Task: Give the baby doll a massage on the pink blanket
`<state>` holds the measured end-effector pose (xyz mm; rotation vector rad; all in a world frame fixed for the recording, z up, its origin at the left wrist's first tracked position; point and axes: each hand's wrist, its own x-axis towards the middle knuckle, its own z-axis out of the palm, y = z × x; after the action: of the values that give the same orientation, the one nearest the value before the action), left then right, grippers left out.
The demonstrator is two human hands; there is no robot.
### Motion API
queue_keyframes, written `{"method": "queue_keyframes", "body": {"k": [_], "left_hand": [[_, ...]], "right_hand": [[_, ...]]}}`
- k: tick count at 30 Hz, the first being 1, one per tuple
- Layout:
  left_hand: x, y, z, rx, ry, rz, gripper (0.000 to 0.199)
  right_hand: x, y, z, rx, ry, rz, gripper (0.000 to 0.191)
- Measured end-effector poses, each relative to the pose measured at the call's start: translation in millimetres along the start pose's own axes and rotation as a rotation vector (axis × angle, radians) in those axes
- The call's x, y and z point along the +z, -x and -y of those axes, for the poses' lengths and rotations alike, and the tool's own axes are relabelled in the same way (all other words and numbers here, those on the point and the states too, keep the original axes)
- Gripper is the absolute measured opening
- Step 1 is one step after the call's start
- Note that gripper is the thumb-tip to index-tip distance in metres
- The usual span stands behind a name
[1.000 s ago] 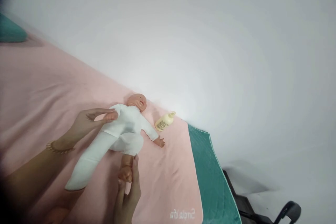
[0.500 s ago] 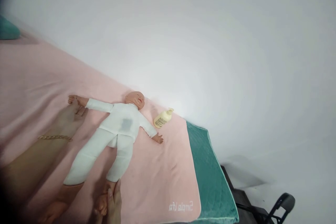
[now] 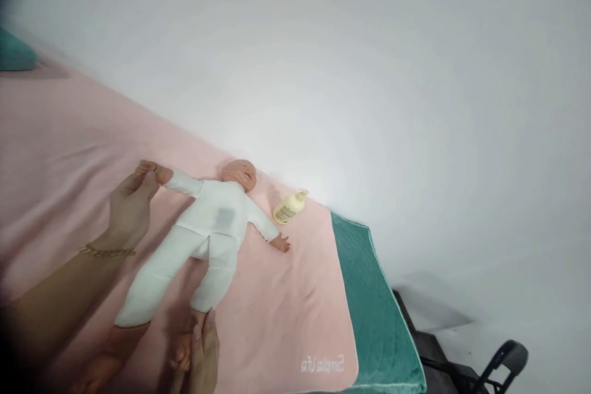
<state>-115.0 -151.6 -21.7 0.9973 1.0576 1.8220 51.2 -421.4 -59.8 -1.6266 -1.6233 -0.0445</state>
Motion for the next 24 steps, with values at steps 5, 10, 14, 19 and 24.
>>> {"method": "queue_keyframes", "body": {"k": [5, 10, 14, 19, 24], "left_hand": [[18.6, 21.7, -21.7, 0.056, -0.095, 0.146, 0.034], [21.2, 24.8, -3.7, 0.327, -0.283, 0.532, 0.031], [20.3, 17.0, 9.6, 0.584, -0.352, 0.676, 0.024], [17.8, 12.0, 8.5, 0.691, -0.391, 0.779, 0.017], [17.1, 10.3, 11.9, 0.672, -0.394, 0.803, 0.015]], "right_hand": [[2.7, -27.1, -21.3, -0.034, -0.045, -0.057, 0.046], [-0.8, -70.0, -21.0, -0.041, -0.127, -0.057, 0.052], [-3.0, -99.7, -10.5, 0.018, -0.255, -0.011, 0.051], [-1.8, -120.9, -4.0, 0.125, -0.293, 0.034, 0.050], [-1.9, -130.0, 2.4, 0.087, -0.296, 0.056, 0.050]]}}
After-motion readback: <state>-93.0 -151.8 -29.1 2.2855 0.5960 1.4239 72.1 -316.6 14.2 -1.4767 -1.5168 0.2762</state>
